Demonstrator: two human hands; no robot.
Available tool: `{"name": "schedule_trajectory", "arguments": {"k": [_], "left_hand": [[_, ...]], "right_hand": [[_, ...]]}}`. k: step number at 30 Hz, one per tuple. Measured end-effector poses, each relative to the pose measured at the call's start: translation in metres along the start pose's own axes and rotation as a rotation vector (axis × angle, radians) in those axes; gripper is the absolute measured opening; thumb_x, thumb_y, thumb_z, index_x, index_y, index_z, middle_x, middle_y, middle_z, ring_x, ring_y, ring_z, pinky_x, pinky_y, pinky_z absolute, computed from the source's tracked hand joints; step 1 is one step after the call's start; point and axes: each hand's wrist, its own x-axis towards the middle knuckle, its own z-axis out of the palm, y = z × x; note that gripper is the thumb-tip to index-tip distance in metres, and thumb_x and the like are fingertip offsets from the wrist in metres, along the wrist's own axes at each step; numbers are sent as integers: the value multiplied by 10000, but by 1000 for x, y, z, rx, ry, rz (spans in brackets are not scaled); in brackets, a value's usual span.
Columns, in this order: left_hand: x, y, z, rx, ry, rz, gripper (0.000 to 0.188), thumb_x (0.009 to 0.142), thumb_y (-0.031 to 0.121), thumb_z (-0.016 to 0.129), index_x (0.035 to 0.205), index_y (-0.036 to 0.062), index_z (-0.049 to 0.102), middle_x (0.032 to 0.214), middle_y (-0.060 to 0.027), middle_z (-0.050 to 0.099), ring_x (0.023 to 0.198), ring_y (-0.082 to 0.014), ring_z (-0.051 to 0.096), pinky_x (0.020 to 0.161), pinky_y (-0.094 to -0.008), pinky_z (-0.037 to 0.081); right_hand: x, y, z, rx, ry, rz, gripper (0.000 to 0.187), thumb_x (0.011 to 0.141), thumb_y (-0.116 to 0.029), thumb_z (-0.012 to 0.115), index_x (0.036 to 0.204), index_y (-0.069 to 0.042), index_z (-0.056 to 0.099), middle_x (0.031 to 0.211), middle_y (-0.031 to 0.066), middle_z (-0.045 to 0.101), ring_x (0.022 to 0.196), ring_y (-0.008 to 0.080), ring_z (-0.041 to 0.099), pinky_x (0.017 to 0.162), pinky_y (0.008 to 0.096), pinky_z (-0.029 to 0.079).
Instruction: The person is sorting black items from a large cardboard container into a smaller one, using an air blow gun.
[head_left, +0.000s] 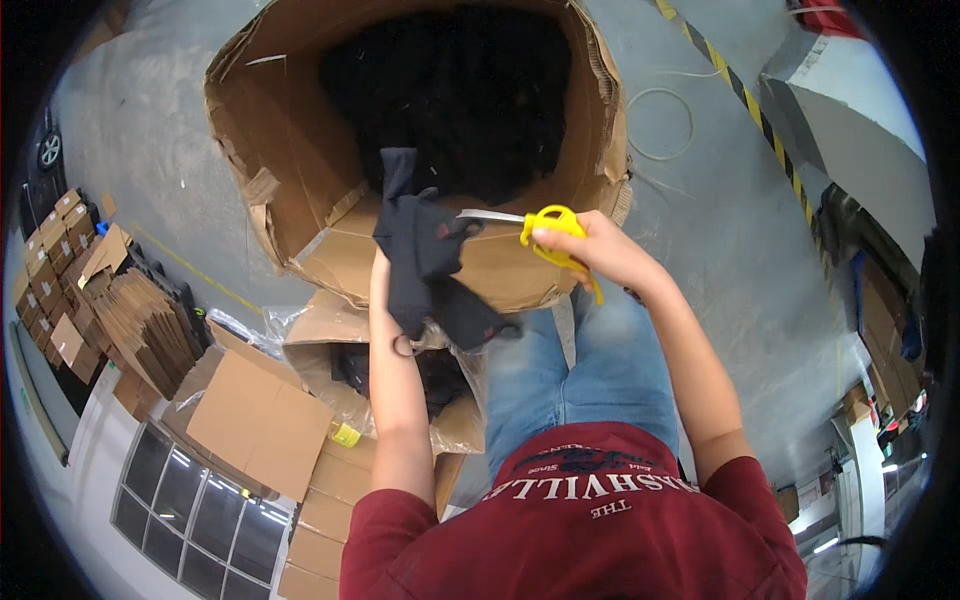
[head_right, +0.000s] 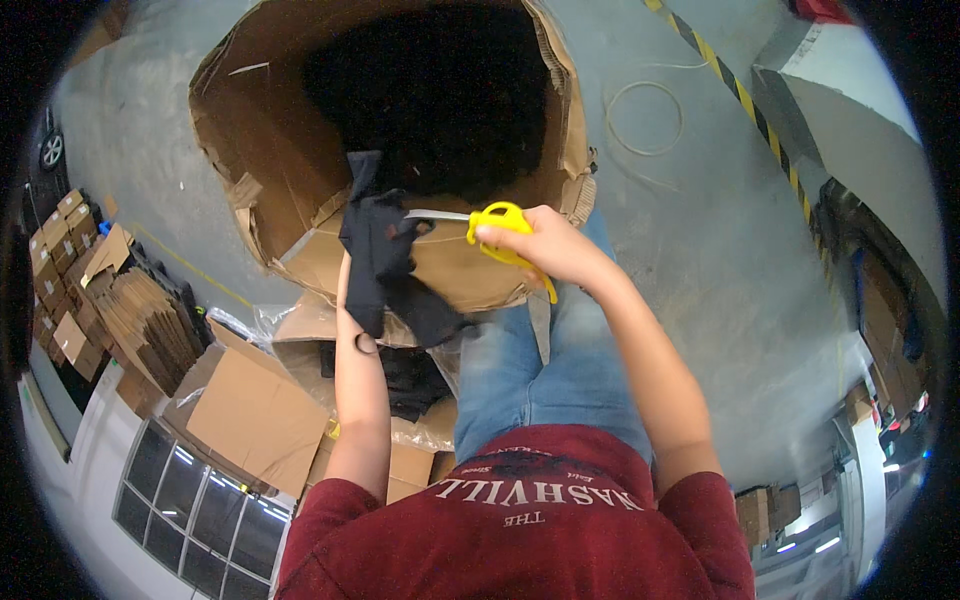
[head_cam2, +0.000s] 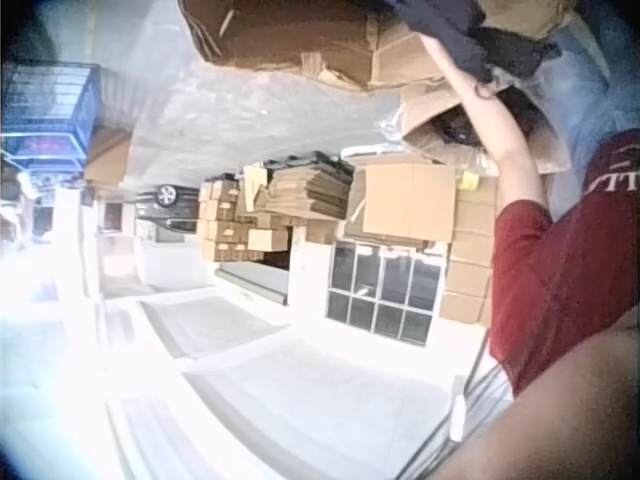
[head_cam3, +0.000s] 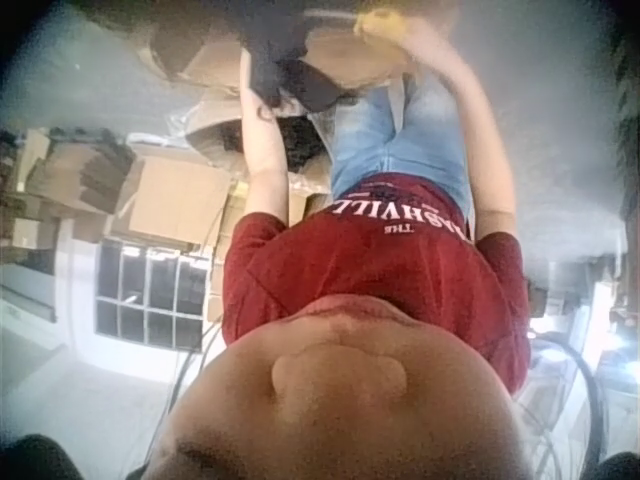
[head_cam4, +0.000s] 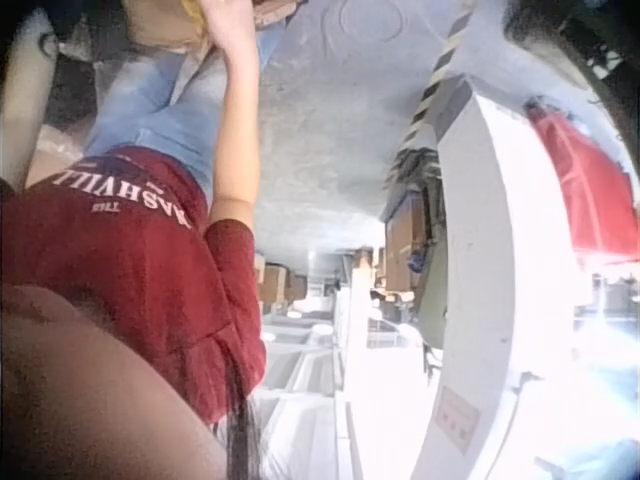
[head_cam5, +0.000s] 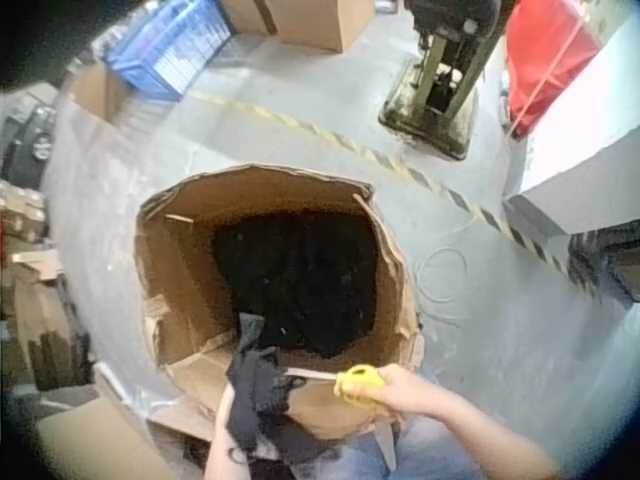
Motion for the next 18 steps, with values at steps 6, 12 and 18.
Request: {"name": "schedule_trajectory", "arguments": {"k": [6,12,18], "left_hand": [[1,38,11,135,220,72,380,877,245,564,1155,-11,530,929,-107,622,795,-193,607,724,-317,528],[-6,44,28,-88,586,-68,440,902,307,530,1223,9,491,1079,-96,580,959,-181,561,854,-291,469],[-41,34,61,-283,501,-12,504,893,379,537,1264,43,477,1171,-83,543,1019,-182,525,911,-283,423]], "right_hand": [[3,4,4,-229,411,-199,472,784,-509,607,882,-48,647,569,44,572,451,123,540,455,274,417],[5,3,8,-489,-40,63,517,767,-553,588,809,-40,634,556,80,595,529,183,612,515,327,467],[10,19,8,-252,85,-48,503,770,-549,587,797,-48,632,588,86,609,525,167,614,494,318,458]]}}
